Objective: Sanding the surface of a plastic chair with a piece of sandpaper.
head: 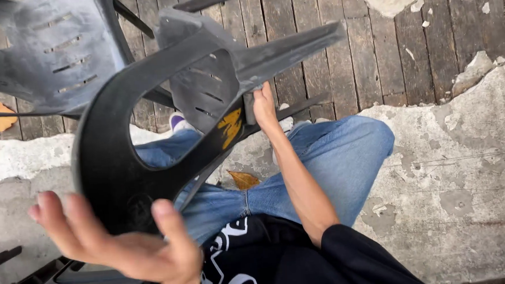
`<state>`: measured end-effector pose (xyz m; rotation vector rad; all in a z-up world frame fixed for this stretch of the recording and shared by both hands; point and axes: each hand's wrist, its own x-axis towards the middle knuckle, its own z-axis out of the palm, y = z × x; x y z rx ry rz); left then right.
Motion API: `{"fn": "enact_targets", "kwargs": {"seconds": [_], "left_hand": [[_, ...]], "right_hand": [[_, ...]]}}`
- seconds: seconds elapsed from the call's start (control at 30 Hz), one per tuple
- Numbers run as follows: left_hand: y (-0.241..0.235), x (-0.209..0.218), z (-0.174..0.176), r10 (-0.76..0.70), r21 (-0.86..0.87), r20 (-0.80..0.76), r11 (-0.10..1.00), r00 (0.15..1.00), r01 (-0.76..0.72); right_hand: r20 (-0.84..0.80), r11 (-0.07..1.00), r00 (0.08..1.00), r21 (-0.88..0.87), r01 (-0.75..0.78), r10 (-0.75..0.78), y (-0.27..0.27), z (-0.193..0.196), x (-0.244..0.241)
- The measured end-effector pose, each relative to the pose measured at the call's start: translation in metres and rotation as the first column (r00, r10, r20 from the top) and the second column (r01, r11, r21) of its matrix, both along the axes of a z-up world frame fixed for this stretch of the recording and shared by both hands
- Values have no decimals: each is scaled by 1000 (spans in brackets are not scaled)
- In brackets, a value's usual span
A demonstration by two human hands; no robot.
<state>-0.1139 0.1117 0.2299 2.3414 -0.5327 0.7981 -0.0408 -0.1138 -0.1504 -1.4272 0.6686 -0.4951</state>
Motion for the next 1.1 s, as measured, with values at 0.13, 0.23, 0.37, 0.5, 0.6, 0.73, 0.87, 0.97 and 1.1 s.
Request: {"fn": "enact_targets", "kwargs": {"seconds": [0.13,0.23,0.37,0.5,0.6,0.73,0.87,0.97,1.1], "left_hand": [[-73,44,-50,-375,-62,-220,927,900,371],[-102,82,-141,-110,213,-529,943,841,257],[-87,104,-177,-41,271,-649,920,760,282],[-79,89,-162,-184,219,-672,876,717,430],[-98,95,-169,-205,234,-731,821,651,521],[-96,111,-165,-227,274,-737,761,637,588],[-85,110,-159,-238,230,-743,787,626,572],[-74,98,-166,-248,167,-765,814,594,556],[-79,71,-165,-251,73,-821,845,513,530]], "right_hand": [[73,993,991,-40,-111,114,2,28,-8],[-251,981,959,-106,-160,130,6,39,-43],[-199,991,972,-81,111,-125,-25,63,-70],[112,967,963,-48,250,-244,-42,141,-48],[214,753,977,-643,142,-1,-43,201,-25],[-50,696,972,-690,-199,228,-39,160,-34],[-21,754,927,-574,-319,375,-29,160,-48],[-45,746,931,-584,-319,362,-22,155,-60],[-171,855,946,-406,-323,276,-49,143,-75]]}}
